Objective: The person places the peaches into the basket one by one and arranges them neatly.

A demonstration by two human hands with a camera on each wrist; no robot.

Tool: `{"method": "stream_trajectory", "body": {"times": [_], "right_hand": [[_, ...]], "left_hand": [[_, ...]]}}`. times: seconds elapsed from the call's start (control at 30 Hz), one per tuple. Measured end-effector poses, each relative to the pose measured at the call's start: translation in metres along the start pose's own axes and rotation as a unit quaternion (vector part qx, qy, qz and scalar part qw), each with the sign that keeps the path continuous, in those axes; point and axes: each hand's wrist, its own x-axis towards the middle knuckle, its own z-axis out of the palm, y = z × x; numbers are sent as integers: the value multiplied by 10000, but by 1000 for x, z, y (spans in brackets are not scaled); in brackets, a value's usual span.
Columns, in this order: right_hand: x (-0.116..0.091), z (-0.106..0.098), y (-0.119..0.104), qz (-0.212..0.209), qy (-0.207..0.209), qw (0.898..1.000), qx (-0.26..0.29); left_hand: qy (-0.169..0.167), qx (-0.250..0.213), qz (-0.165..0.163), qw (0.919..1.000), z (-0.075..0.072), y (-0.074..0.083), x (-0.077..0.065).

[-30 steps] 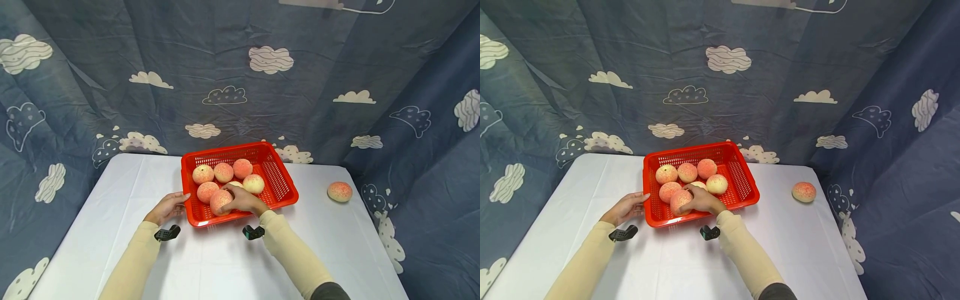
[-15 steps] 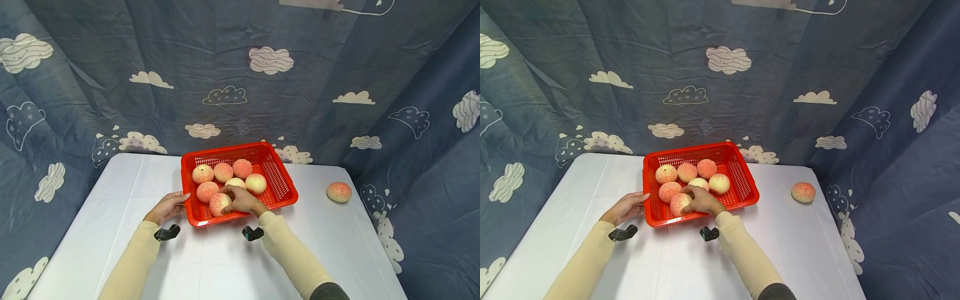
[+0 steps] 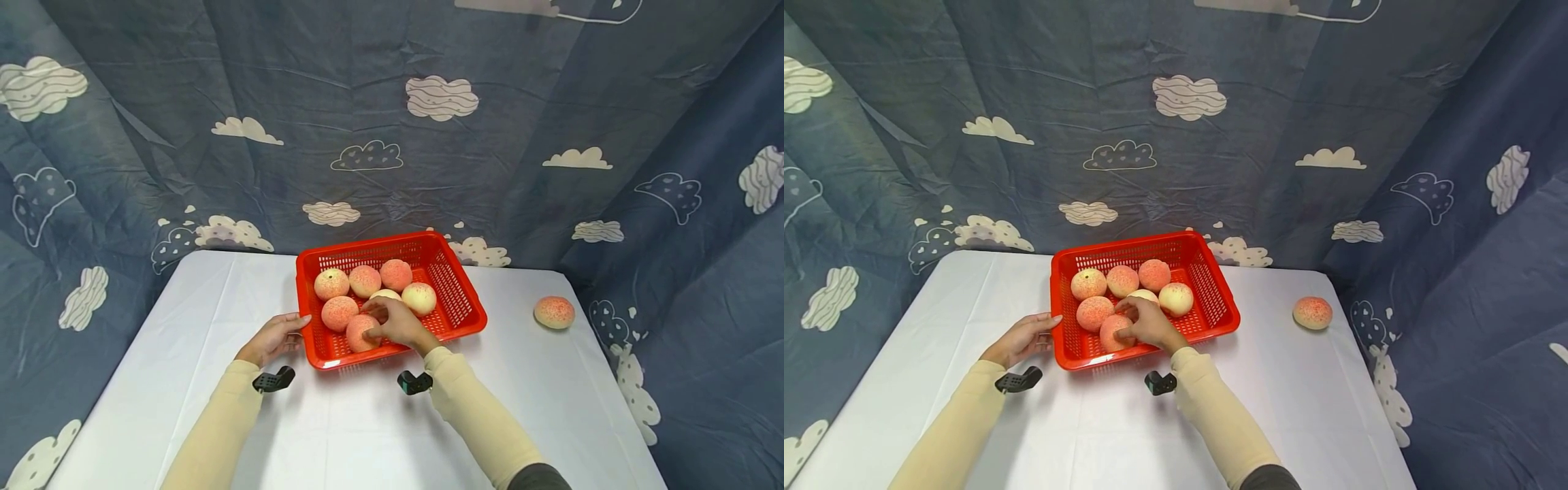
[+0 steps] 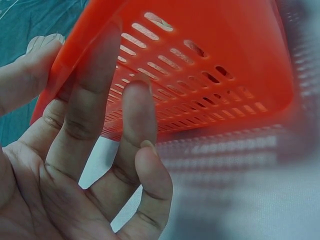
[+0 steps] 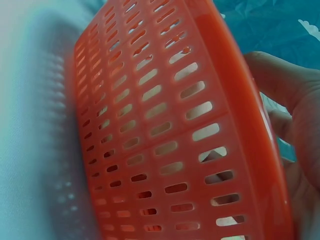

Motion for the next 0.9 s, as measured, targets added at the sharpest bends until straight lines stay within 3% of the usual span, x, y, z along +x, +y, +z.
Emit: {"method": "stream_trajectory", "body": {"times": [0.27, 0.5, 0.9], "right_hand": [[-5, -3, -1, -45, 435, 9979, 471], [-11, -12, 6, -30, 914, 9896, 1112], [-32, -58, 21, 282, 1363, 9734, 1819]], "left_hand": [[50, 4, -14, 10000, 0, -2, 0], [26, -18, 5, 10000, 3, -3, 0], [79, 67, 29, 9999, 1, 0, 0]]}}
